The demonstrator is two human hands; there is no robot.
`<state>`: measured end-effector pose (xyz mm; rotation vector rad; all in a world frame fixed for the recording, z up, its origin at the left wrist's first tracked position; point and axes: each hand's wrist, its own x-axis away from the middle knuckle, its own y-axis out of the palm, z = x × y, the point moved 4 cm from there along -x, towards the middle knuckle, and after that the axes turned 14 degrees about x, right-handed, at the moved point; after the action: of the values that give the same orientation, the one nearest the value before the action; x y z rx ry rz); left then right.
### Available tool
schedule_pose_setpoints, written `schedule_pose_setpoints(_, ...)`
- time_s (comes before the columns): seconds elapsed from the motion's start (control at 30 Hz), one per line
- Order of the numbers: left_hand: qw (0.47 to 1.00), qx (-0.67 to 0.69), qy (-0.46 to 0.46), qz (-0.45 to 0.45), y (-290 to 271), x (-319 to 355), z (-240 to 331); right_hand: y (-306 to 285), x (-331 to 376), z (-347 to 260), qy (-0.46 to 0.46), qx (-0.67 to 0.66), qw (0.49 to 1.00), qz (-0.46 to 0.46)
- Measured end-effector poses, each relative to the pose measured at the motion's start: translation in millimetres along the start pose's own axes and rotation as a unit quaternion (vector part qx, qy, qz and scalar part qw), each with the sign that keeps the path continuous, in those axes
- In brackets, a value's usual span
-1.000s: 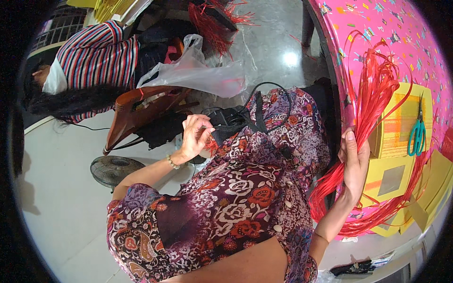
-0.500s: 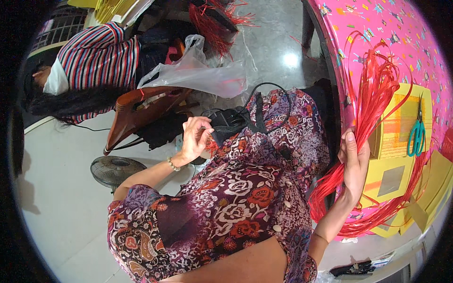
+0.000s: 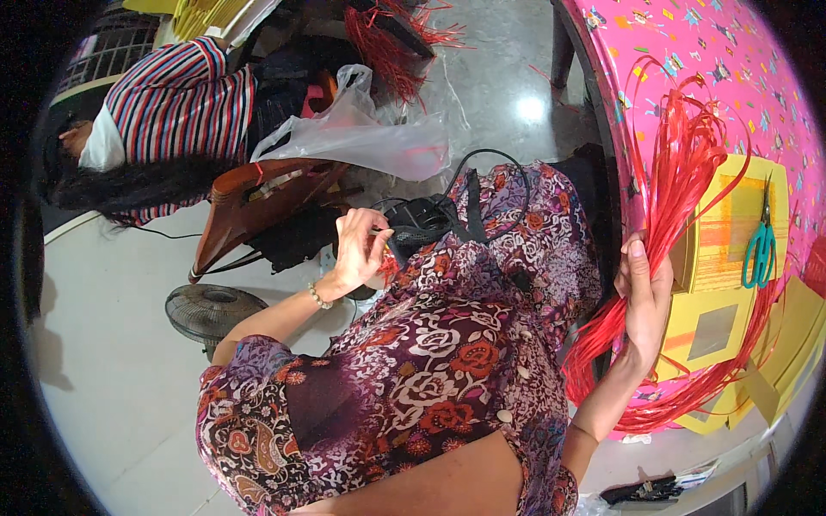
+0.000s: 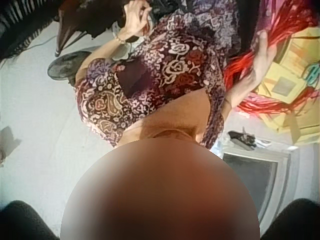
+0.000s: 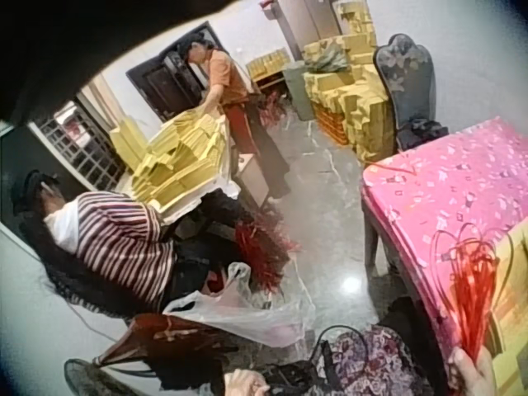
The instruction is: Cutting bundles of red plastic ribbons using scissors.
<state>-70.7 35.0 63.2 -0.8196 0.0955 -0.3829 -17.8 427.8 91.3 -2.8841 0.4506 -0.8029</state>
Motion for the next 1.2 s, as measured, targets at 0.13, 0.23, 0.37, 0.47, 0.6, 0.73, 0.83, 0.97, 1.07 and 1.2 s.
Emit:
schedule_pose_setpoints(0.13, 1.000, -0.018, 0.018, -0.018, -0.6, -4.5, 3.0, 0.1, -0.2, 0.8, 0.009, 0.008, 1.000, 0.014)
schedule_pose_setpoints(0.23, 0.998, -0.026, 0.045, -0.031, 0.3, -8.7, 10.1, -0.1, 0.3, 2.3, 0.011, 0.006, 1.000, 0.007)
schedule_pose_setpoints(0.37, 0.997, -0.027, 0.056, -0.046, 4.1, -18.0, 12.9, 2.8, 1.3, 1.4, 0.009, 0.010, 1.000, 0.004)
schedule_pose_setpoints(0.47, 0.994, -0.023, 0.097, -0.045, 4.4, -23.4, 20.0, 1.8, 2.0, 3.8, 0.014, -0.015, 1.000, -0.009)
schedule_pose_setpoints(0.6, 0.988, -0.013, 0.131, -0.076, 8.6, -25.1, 20.7, 3.6, 3.8, 3.5, 0.022, -0.008, 1.000, 0.010)
schedule_pose_setpoints(0.73, 0.989, 0.004, 0.112, -0.095, 12.0, -25.1, 18.1, 6.7, 3.2, 5.5, 0.016, -0.006, 1.000, -0.012)
schedule_pose_setpoints(0.83, 0.992, 0.024, 0.101, -0.071, 11.5, -23.2, 19.5, 7.6, 2.5, 6.7, 0.017, 0.000, 1.000, -0.014)
schedule_pose_setpoints(0.97, 0.990, 0.116, 0.013, 0.083, 1.1, -17.8, -11.0, 5.9, -0.1, 10.0, 0.014, -0.009, 1.000, -0.009)
schedule_pose_setpoints(1.07, 0.946, 0.207, -0.148, 0.203, -2.4, 6.8, -64.7, 8.8, -0.4, 7.4, 0.021, -0.005, 1.000, 0.002)
schedule_pose_setpoints(1.2, 0.777, 0.390, -0.447, 0.210, 18.7, 48.6, -94.0, 7.7, -2.9, 11.6, 0.019, -0.014, 1.000, -0.015)
